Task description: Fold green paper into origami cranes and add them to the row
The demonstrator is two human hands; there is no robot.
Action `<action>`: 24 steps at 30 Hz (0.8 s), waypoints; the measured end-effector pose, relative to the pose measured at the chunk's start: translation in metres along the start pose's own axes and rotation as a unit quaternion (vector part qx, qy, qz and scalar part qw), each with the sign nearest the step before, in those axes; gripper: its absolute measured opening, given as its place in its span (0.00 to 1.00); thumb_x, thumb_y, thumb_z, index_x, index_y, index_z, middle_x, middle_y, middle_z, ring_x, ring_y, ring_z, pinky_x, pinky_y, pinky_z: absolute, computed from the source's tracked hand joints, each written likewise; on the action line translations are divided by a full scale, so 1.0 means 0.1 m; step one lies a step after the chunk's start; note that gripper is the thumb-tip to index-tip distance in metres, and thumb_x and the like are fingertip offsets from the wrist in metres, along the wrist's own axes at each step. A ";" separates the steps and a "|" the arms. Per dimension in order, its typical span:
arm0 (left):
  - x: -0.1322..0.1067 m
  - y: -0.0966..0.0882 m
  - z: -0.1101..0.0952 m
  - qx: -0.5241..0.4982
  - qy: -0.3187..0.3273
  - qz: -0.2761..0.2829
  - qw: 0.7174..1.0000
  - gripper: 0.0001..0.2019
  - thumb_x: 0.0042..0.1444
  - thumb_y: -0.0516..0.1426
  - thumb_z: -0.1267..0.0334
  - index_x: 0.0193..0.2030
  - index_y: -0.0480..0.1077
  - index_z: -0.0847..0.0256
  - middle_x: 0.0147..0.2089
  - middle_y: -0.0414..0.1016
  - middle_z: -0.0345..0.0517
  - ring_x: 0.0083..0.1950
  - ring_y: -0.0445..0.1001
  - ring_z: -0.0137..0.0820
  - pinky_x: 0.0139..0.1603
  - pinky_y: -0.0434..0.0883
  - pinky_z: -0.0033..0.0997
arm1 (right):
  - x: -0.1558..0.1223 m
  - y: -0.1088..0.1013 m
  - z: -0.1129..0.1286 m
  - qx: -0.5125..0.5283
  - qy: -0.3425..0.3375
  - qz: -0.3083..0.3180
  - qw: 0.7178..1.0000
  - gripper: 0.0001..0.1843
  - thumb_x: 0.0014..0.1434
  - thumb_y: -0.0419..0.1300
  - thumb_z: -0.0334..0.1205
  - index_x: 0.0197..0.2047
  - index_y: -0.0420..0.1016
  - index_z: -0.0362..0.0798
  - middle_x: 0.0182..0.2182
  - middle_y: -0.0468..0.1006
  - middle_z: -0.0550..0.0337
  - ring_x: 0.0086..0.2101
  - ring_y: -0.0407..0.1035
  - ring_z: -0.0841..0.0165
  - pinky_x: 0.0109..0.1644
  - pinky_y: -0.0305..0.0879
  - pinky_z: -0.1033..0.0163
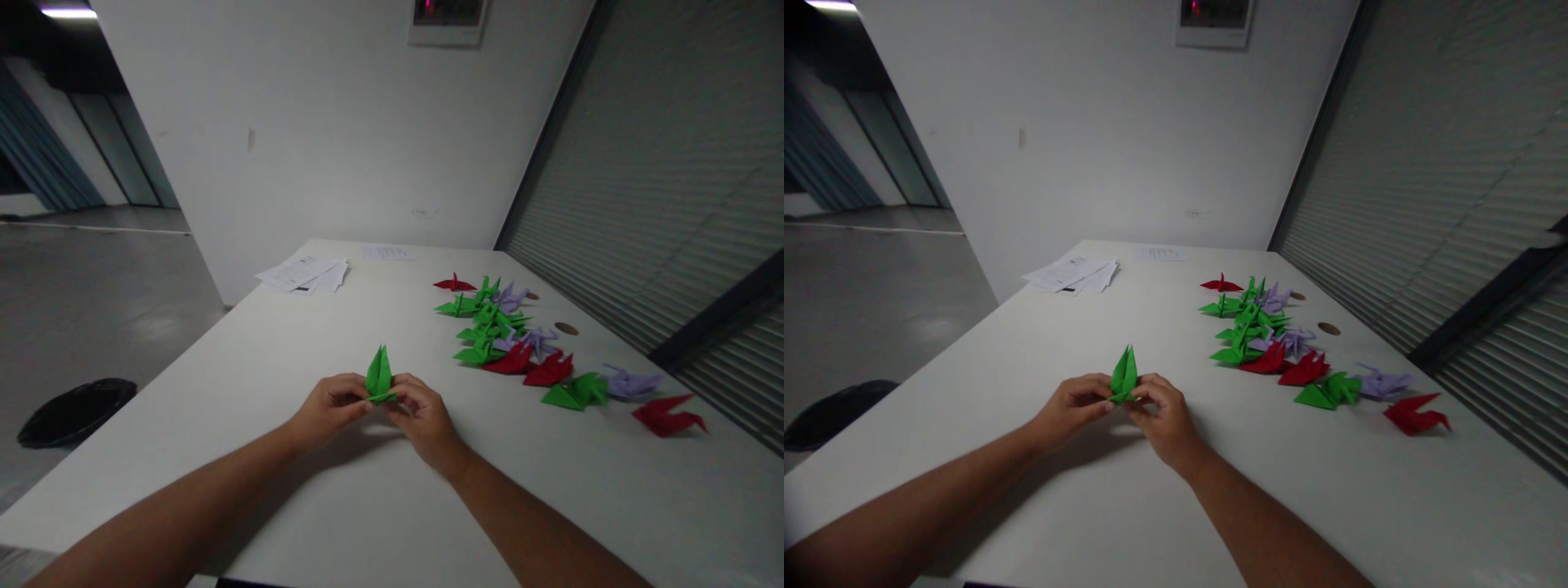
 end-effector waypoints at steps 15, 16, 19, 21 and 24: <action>-0.02 0.12 0.09 -0.130 -0.075 -0.053 0.987 0.18 0.55 0.68 0.60 0.33 0.61 0.60 0.29 0.68 0.35 0.31 0.66 0.24 0.33 0.63 0.25 | -0.05 0.06 -0.16 0.085 0.121 -0.069 0.987 0.18 0.56 0.71 0.47 0.39 0.66 0.51 0.32 0.74 0.63 0.33 0.71 0.67 0.38 0.68 0.62; -0.02 0.12 0.10 -0.129 -0.076 -0.053 0.987 0.18 0.56 0.68 0.60 0.33 0.61 0.60 0.29 0.67 0.34 0.30 0.66 0.24 0.32 0.62 0.25 | -0.04 0.06 -0.16 0.093 0.129 -0.071 0.985 0.18 0.56 0.71 0.47 0.40 0.66 0.51 0.32 0.75 0.63 0.33 0.72 0.67 0.37 0.69 0.62; -0.02 0.13 0.11 -0.130 -0.077 -0.054 0.987 0.17 0.55 0.68 0.60 0.35 0.62 0.60 0.30 0.68 0.35 0.31 0.68 0.24 0.33 0.64 0.25 | -0.04 0.07 -0.17 0.097 0.145 -0.070 0.982 0.19 0.55 0.71 0.46 0.40 0.65 0.52 0.32 0.75 0.63 0.34 0.72 0.66 0.38 0.69 0.62; -0.02 0.14 0.11 -0.133 -0.078 -0.057 0.986 0.17 0.54 0.69 0.61 0.36 0.63 0.61 0.32 0.70 0.36 0.33 0.70 0.25 0.36 0.66 0.27 | -0.04 0.07 -0.17 0.090 0.148 -0.065 0.983 0.19 0.55 0.70 0.45 0.41 0.65 0.52 0.33 0.76 0.62 0.34 0.73 0.66 0.39 0.69 0.62; -0.01 0.13 0.10 -0.124 -0.084 -0.074 0.986 0.17 0.53 0.70 0.61 0.39 0.65 0.61 0.35 0.71 0.38 0.36 0.71 0.27 0.38 0.68 0.28 | -0.05 0.07 -0.18 0.090 0.153 -0.054 0.983 0.20 0.54 0.71 0.43 0.43 0.64 0.52 0.33 0.77 0.62 0.35 0.73 0.65 0.40 0.69 0.60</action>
Point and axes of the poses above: each hand's wrist, its own x-axis towards the middle knuckle, its own y-axis out of the palm, z = x × y, the point moved 1 cm from there along x, towards the middle knuckle
